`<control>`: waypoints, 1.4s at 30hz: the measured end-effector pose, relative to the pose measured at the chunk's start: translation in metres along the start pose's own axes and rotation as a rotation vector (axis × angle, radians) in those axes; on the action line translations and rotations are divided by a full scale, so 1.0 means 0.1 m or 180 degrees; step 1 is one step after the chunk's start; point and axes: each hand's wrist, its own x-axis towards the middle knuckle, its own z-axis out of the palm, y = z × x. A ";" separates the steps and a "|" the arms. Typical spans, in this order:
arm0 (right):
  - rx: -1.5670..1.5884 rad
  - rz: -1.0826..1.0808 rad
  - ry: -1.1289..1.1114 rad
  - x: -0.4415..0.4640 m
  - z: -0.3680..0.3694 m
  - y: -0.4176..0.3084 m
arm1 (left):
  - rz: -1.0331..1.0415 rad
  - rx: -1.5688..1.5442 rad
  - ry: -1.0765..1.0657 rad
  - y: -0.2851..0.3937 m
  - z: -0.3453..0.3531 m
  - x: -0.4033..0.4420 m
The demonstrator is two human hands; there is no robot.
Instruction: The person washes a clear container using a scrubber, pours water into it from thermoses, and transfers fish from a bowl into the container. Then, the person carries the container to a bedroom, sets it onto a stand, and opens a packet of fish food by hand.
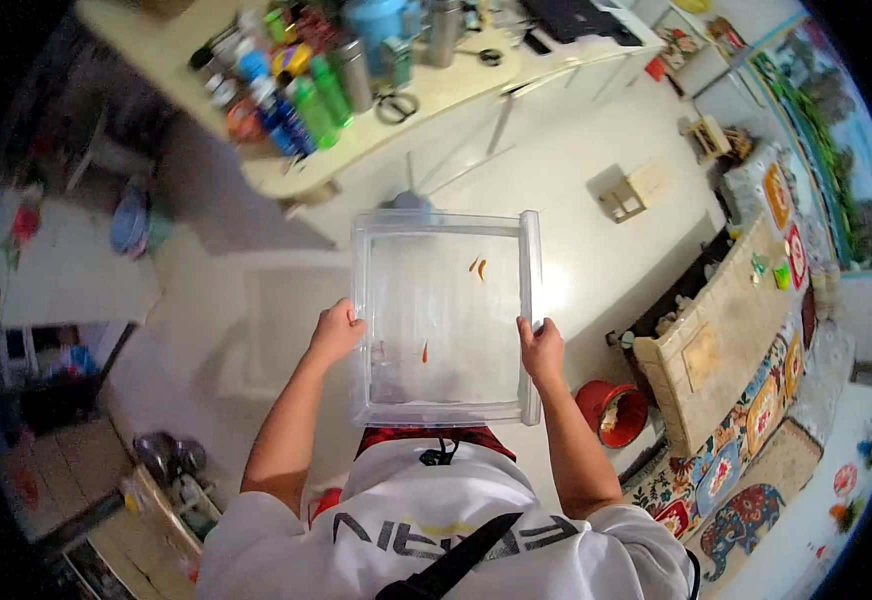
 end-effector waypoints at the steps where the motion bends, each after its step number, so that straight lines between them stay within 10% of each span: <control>1: -0.0150 -0.0183 0.0264 0.16 -0.17 -0.03 | 0.0128 0.0034 -0.0068 0.28 0.04 0.25; 16: 0.0679 0.1045 0.1245 3.56 -2.36 -0.03 | 0.1907 0.1360 -0.0858 4.53 1.21 4.15; 42: 0.1365 0.1764 0.2245 10.23 -6.04 0.85 | 0.3001 0.1267 -0.1663 11.37 4.54 9.17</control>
